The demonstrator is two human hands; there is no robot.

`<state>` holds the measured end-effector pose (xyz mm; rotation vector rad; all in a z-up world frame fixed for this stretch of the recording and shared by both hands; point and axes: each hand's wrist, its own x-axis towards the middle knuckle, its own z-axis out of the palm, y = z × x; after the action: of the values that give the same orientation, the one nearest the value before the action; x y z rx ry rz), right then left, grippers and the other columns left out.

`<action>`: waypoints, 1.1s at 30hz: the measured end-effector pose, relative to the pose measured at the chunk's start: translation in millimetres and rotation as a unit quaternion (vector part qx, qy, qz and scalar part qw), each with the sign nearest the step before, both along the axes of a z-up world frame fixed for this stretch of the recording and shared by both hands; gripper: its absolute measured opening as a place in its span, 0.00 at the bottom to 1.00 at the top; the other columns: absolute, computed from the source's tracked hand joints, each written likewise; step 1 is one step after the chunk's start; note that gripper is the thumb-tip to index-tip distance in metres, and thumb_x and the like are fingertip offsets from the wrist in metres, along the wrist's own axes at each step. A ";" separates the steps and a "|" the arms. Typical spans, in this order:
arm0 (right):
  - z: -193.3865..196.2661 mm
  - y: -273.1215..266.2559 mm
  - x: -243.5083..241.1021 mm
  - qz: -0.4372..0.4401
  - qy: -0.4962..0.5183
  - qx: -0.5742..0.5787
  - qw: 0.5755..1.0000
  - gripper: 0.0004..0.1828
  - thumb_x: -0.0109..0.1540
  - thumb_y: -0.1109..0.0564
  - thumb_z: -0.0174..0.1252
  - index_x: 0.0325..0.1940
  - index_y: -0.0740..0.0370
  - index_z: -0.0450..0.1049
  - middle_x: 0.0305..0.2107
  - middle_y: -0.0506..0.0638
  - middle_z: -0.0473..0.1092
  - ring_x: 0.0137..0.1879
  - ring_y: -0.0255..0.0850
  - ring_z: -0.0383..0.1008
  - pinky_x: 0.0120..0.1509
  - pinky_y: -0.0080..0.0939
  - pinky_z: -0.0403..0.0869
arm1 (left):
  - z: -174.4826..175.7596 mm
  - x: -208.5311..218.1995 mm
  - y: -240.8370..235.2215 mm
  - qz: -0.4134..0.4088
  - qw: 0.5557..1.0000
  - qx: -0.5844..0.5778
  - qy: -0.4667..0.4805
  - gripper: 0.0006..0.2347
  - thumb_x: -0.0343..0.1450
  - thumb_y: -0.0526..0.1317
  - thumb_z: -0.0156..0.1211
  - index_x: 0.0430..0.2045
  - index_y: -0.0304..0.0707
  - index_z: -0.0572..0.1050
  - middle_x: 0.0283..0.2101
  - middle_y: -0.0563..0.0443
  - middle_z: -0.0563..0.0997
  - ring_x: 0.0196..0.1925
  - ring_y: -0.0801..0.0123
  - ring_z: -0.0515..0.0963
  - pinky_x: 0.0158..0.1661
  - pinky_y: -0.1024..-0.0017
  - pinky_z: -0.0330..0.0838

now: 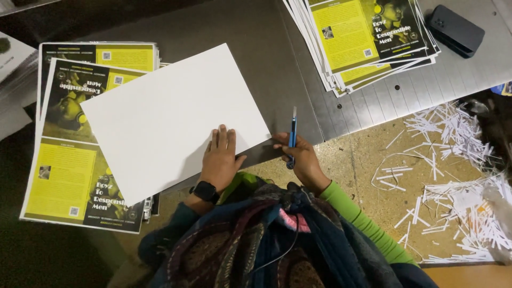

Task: Trimming printed sheets using a manual cutter and a paper template as a guide

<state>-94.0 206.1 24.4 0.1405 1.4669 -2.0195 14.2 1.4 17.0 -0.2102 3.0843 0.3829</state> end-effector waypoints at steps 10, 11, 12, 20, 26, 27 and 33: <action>7.5 -14.2 -5.2 0.019 -0.048 -0.052 0.997 0.22 0.55 0.74 0.48 0.54 0.72 0.67 0.41 0.59 0.74 0.39 0.44 0.77 0.25 0.25 0.59 | -30.2 -16.3 15.8 -0.018 0.976 -0.135 0.172 0.26 0.68 0.47 0.60 0.57 0.29 0.67 0.59 0.32 0.69 0.57 0.45 0.73 0.47 0.61 0.76; 9.1 -15.4 -5.4 0.013 -0.054 -0.023 0.998 0.18 0.57 0.70 0.52 0.52 0.71 0.69 0.39 0.60 0.74 0.37 0.44 0.77 0.24 0.25 0.58 | -35.6 -16.0 15.2 -0.038 0.969 -0.154 0.190 0.23 0.67 0.44 0.60 0.55 0.31 0.69 0.58 0.34 0.71 0.55 0.48 0.75 0.45 0.64 0.77; 10.6 -16.7 -6.1 0.007 -0.059 0.006 0.998 0.16 0.58 0.66 0.57 0.50 0.71 0.71 0.37 0.61 0.75 0.34 0.44 0.76 0.22 0.24 0.58 | -41.0 -16.3 14.3 -0.059 0.961 -0.172 0.209 0.21 0.66 0.40 0.59 0.53 0.33 0.71 0.56 0.36 0.73 0.53 0.50 0.77 0.42 0.67 0.77; 16.0 -24.5 -9.6 0.062 -0.073 0.101 0.990 0.10 0.56 0.61 0.65 0.33 0.72 0.74 0.20 0.62 0.72 0.22 0.42 0.75 0.14 0.23 0.54 | -49.3 -4.0 11.4 -0.116 0.915 -0.181 0.343 0.12 0.71 0.41 0.51 0.46 0.43 0.77 0.51 0.47 0.78 0.48 0.61 0.81 0.37 0.76 0.75; 16.5 -28.2 -6.8 0.091 -0.080 0.120 0.985 0.07 0.52 0.65 0.63 0.29 0.72 0.72 0.15 0.60 0.69 0.17 0.37 0.68 0.14 0.24 0.54 | -12.7 -10.1 23.5 -0.078 0.891 -0.173 0.412 0.02 0.68 0.37 0.62 0.31 0.47 0.79 0.37 0.55 0.82 0.37 0.68 0.83 0.33 0.78 0.75; 16.7 -28.3 -6.7 0.100 -0.080 0.129 0.983 0.07 0.52 0.65 0.64 0.29 0.72 0.72 0.15 0.59 0.68 0.16 0.37 0.67 0.14 0.24 0.54 | -13.8 -12.6 24.9 -0.071 0.887 -0.179 0.420 0.02 0.67 0.37 0.64 0.27 0.49 0.78 0.33 0.58 0.81 0.34 0.71 0.83 0.32 0.79 0.76; -13.6 -32.7 -16.9 0.110 -0.072 0.146 0.980 0.08 0.52 0.62 0.65 0.28 0.68 0.73 0.10 0.57 0.63 0.12 0.34 0.57 0.12 0.27 0.48 | 25.8 -2.5 21.6 -0.104 0.888 -0.164 0.417 0.04 0.66 0.35 0.65 0.26 0.48 0.75 0.33 0.60 0.77 0.30 0.74 0.81 0.31 0.81 0.75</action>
<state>-110.9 173.3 10.7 0.2311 1.6027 -1.5784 11.6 23.1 42.8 0.3996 3.9410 -0.1139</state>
